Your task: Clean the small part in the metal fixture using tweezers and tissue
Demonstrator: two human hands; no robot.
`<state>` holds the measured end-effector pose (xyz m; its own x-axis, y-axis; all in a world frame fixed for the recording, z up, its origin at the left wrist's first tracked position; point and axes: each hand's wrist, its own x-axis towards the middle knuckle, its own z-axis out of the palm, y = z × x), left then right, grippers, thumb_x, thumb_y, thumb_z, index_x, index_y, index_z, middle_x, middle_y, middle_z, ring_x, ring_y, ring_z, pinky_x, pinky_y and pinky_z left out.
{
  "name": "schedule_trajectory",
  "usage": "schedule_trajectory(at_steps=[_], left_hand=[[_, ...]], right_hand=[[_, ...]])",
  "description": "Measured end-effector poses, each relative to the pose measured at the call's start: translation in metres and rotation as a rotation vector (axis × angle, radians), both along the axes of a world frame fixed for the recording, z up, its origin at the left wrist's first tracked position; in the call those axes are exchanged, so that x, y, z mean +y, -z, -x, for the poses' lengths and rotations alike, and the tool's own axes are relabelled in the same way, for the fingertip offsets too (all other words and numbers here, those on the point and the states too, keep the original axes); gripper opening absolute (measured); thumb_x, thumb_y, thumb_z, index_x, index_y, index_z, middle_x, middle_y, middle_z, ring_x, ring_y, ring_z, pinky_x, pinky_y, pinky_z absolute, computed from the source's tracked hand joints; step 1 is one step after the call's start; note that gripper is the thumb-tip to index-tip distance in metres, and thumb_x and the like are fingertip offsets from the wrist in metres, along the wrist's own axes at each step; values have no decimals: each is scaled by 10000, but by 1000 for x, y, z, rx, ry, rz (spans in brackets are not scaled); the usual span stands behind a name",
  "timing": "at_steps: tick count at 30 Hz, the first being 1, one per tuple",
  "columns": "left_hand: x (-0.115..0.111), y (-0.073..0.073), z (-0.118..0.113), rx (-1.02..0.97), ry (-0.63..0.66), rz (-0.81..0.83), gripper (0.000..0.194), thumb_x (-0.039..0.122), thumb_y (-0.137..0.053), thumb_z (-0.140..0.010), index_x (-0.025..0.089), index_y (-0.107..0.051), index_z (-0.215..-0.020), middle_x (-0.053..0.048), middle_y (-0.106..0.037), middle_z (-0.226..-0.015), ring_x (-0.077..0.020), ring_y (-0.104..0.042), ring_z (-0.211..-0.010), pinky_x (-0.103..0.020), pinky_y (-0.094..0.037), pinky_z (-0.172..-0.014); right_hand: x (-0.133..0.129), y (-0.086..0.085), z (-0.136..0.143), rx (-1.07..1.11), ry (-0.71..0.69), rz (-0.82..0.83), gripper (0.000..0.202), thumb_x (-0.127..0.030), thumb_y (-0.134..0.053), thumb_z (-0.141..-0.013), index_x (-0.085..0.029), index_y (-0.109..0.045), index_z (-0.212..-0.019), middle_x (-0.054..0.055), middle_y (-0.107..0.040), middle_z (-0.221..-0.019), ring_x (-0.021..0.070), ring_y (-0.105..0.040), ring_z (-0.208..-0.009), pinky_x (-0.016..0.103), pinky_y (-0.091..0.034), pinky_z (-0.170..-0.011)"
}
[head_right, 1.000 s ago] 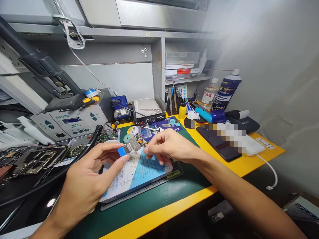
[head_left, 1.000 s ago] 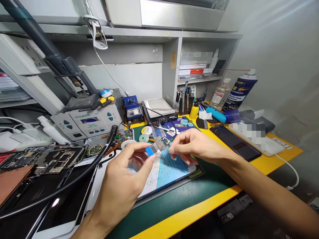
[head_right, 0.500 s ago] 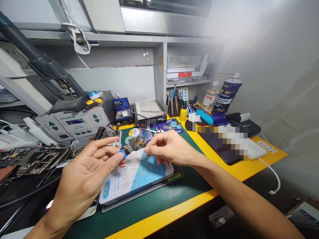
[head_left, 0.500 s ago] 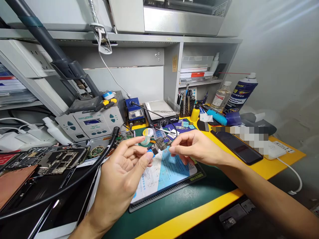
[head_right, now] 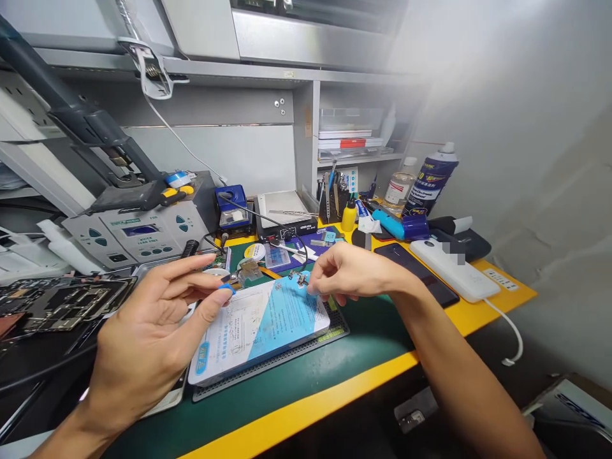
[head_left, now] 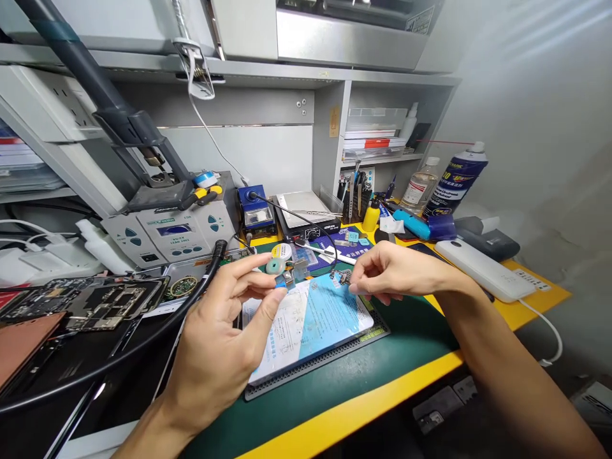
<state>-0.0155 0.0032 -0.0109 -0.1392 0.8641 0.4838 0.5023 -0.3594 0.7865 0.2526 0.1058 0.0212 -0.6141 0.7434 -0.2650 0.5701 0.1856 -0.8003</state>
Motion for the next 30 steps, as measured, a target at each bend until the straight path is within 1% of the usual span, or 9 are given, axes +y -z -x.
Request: schedule_trajectory(at_steps=[3,7,11,15,18,20,24,27,30], left_hand=[[1,0,-1,-4,-9,11,452,341,-741,-874,266,-586,-1292,-5,-727,-1024,-173,-725,-946,-243,-611,-745],[2,-1,-4,-30,-21,47,464,408,-743,-855,237,-596,-1260,-32,-728,-1018,-210,-726,-948,-246,-594,-630],[3,-3,-5,-32,-1,70,463,429,-737,-852,227,-596,-1243,-45,-724,-1005,-223,-725,-950,-228,-562,-556],[4,-2,-4,-43,-1,73,474,440,-736,-844,219,-596,-1240,-59,-723,-1004,-241,-726,-974,-204,-511,-485],[5,-1,-3,-50,16,65,471,428,-741,-841,210,-595,-1232,-60,-719,-990,-238,-728,-959,-207,-511,-491],[6,0,-3,-52,32,50,454,413,-741,-846,210,-595,-1225,-54,-716,-976,-228,-726,-947,-214,-531,-526],[5,-2,-4,-73,35,37,431,404,-741,-851,210,-599,-1209,-39,-711,-963,-209,-722,-930,-245,-578,-645],[4,-3,-4,-72,25,35,424,399,-742,-853,207,-601,-1203,-34,-710,-962,-204,-718,-924,-280,-597,-739],[3,-3,-2,-59,35,39,434,402,-736,-860,214,-595,-1224,-38,-708,-986,-205,-714,-921,-270,-595,-692]], right_hand=[[0,1,2,-82,-47,7,211,-346,-702,-823,-145,-718,-761,1,-656,-629,93,-563,-472,168,-376,-378],[2,5,6,-86,-47,-16,273,-406,-695,-833,-137,-713,-791,24,-687,-667,96,-562,-468,172,-370,-366],[2,6,6,-70,-84,-46,233,-371,-662,-867,-140,-695,-859,19,-683,-680,95,-574,-492,165,-397,-408],[2,6,9,-65,-114,-64,247,-389,-628,-898,-150,-637,-837,8,-670,-651,103,-581,-483,183,-425,-453],[2,7,14,-69,-117,-82,268,-401,-560,-943,-164,-588,-823,-7,-642,-619,103,-568,-464,199,-440,-486],[3,7,17,-80,-119,-88,260,-376,-518,-957,-167,-579,-815,-21,-611,-591,102,-548,-451,207,-441,-495],[6,6,24,-116,-140,-93,217,-286,-474,-929,-166,-597,-796,-43,-542,-530,102,-488,-438,214,-414,-490],[7,3,28,-171,-158,-109,204,-256,-467,-898,-167,-602,-774,-45,-515,-502,107,-464,-434,220,-399,-487],[7,-2,33,-245,-164,-169,185,-239,-491,-863,-167,-625,-758,-35,-518,-500,121,-482,-456,227,-379,-491]])
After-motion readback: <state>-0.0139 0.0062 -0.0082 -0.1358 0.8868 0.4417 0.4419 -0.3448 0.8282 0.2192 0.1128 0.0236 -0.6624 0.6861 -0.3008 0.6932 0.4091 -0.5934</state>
